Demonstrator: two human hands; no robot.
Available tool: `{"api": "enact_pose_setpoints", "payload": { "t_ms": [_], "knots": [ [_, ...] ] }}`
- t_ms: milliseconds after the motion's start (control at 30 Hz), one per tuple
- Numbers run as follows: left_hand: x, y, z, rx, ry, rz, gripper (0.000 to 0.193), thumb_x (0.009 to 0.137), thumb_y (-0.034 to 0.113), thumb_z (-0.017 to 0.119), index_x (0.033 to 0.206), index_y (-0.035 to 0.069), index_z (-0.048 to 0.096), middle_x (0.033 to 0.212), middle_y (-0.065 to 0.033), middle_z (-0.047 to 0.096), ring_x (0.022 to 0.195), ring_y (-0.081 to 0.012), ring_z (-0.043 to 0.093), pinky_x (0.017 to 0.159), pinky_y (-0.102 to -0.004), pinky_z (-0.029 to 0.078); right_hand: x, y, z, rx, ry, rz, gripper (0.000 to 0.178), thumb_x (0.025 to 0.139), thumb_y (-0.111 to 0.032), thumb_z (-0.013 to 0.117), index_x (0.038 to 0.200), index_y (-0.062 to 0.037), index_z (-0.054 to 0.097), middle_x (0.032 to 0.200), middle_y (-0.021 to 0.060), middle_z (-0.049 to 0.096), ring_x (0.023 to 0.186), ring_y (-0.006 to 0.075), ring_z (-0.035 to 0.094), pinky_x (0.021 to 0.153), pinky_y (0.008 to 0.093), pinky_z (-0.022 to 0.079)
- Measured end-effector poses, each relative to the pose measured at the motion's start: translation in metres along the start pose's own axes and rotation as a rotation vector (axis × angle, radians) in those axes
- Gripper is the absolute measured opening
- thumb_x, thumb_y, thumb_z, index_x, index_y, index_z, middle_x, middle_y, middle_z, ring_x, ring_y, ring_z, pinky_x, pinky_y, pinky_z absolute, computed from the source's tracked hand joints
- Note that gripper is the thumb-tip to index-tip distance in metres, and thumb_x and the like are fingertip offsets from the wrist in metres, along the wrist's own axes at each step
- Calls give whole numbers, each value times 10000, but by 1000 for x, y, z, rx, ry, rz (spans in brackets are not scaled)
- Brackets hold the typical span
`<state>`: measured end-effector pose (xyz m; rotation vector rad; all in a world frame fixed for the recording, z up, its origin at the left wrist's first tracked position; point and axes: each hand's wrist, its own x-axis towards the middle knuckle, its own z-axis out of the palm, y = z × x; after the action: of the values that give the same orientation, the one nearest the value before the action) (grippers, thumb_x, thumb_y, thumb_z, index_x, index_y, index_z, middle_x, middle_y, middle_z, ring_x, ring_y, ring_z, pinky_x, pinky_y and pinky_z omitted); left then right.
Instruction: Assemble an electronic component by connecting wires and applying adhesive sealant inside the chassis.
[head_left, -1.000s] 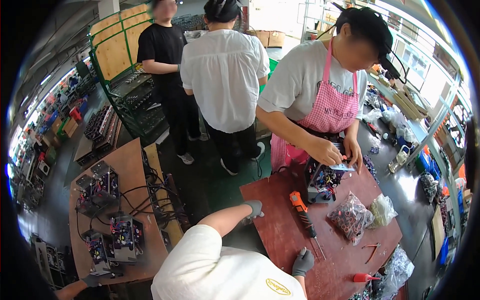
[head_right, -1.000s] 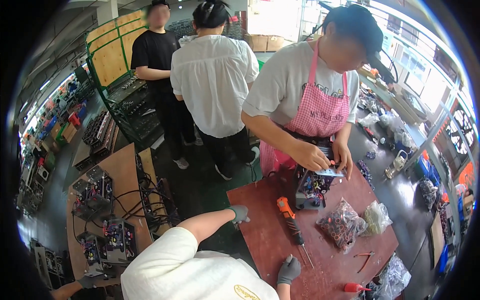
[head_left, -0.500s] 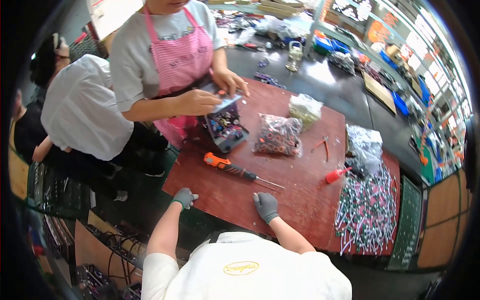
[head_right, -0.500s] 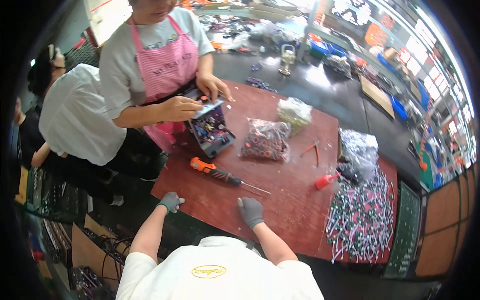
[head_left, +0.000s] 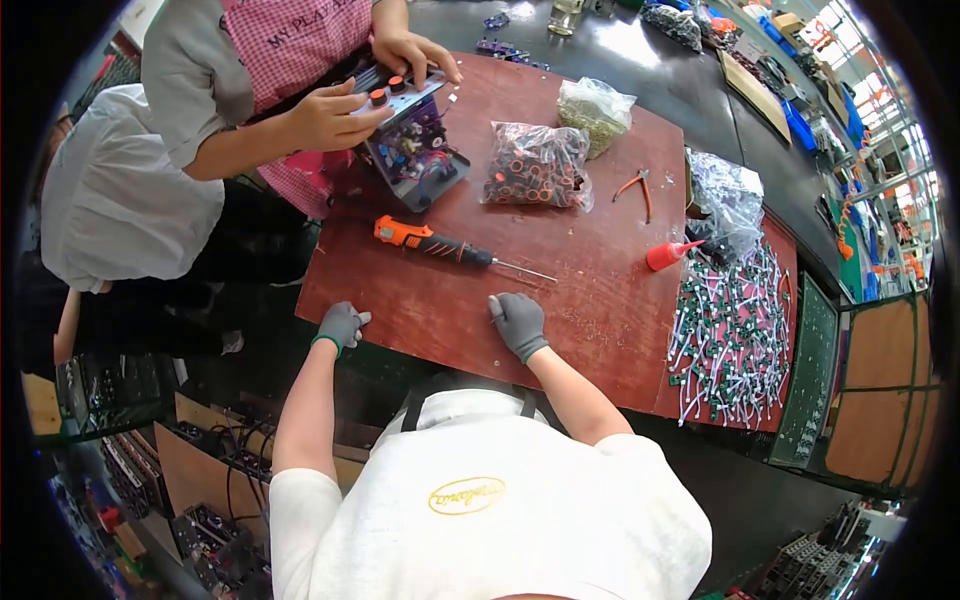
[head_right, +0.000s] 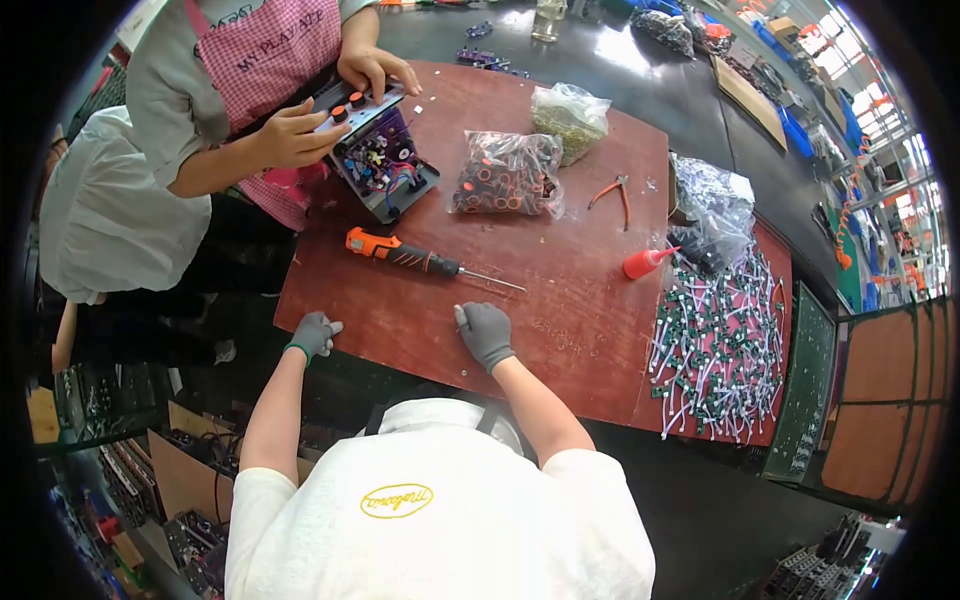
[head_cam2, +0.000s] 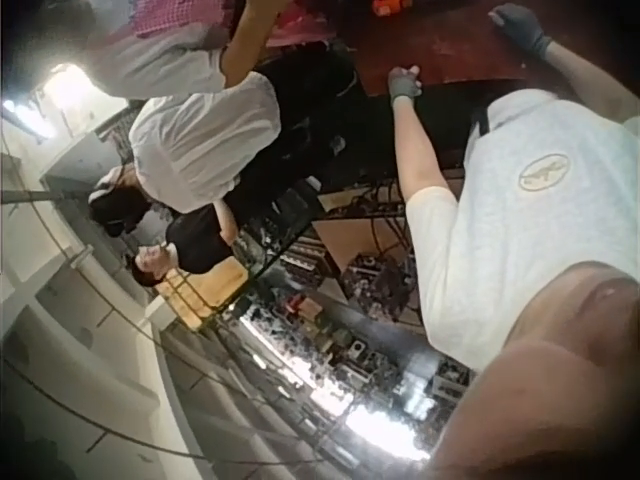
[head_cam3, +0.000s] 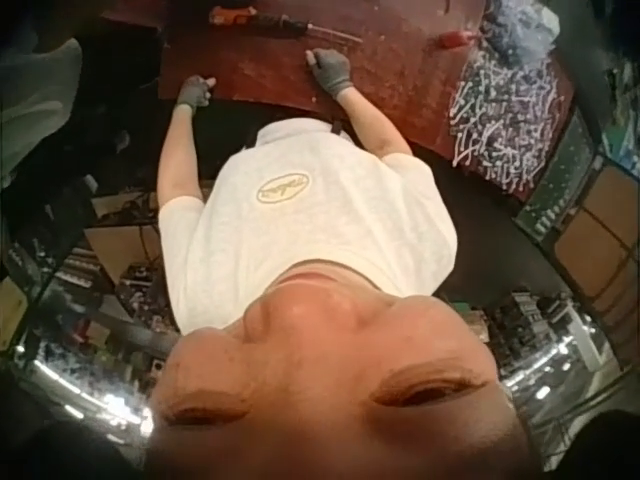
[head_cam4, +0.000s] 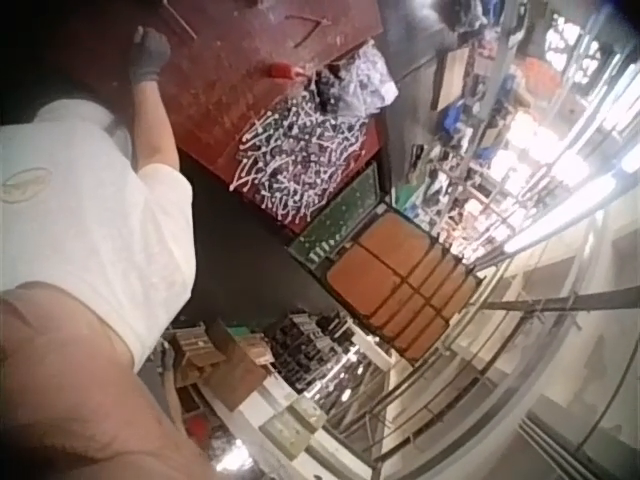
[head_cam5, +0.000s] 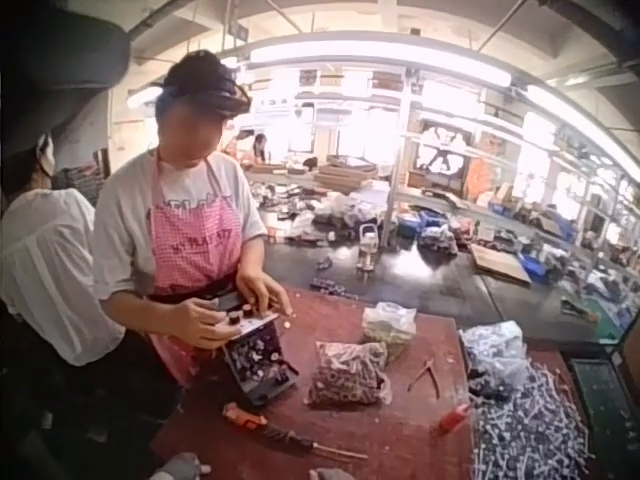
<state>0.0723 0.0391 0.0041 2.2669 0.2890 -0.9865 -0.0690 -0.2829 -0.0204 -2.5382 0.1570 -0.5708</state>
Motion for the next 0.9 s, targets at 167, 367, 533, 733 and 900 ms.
{"api": "enact_pose_setpoints", "payload": {
  "t_ms": [167,367,533,733,900],
  "knots": [
    [-7,9,-4,10,-3,-56,259,872,213,647,800,0,518,568,-106,550,433,-186,516,410,-325,436,-4,2,2,3,-48,-1,193,881,-262,560,761,-116,598,689,94,602,662,289,590,584,412,459],
    [-8,8,-3,5,-8,-66,258,876,222,644,820,3,519,571,-103,548,433,-182,505,412,-318,431,-5,0,1,-18,-35,2,190,879,-263,563,763,-117,600,693,90,603,668,285,589,583,409,456],
    [-8,7,-2,-7,-2,-88,254,877,220,643,818,15,507,570,-96,541,426,-178,497,404,-313,416,-4,-1,-1,-18,-52,0,184,880,-259,563,772,-117,605,699,86,608,673,279,592,588,403,458],
    [-11,12,-3,-3,0,-91,237,875,204,643,812,18,510,568,-96,541,414,-175,489,399,-310,410,-3,0,0,-8,-39,-3,181,882,-257,563,777,-118,610,699,81,609,670,273,592,593,396,461],
    [-11,9,-2,-25,-5,-67,242,873,208,647,800,20,512,567,-97,545,418,-173,493,400,-306,412,-2,-1,-2,17,-42,-1,172,879,-251,566,783,-116,612,699,78,609,666,269,590,593,393,462]
  ]
}}
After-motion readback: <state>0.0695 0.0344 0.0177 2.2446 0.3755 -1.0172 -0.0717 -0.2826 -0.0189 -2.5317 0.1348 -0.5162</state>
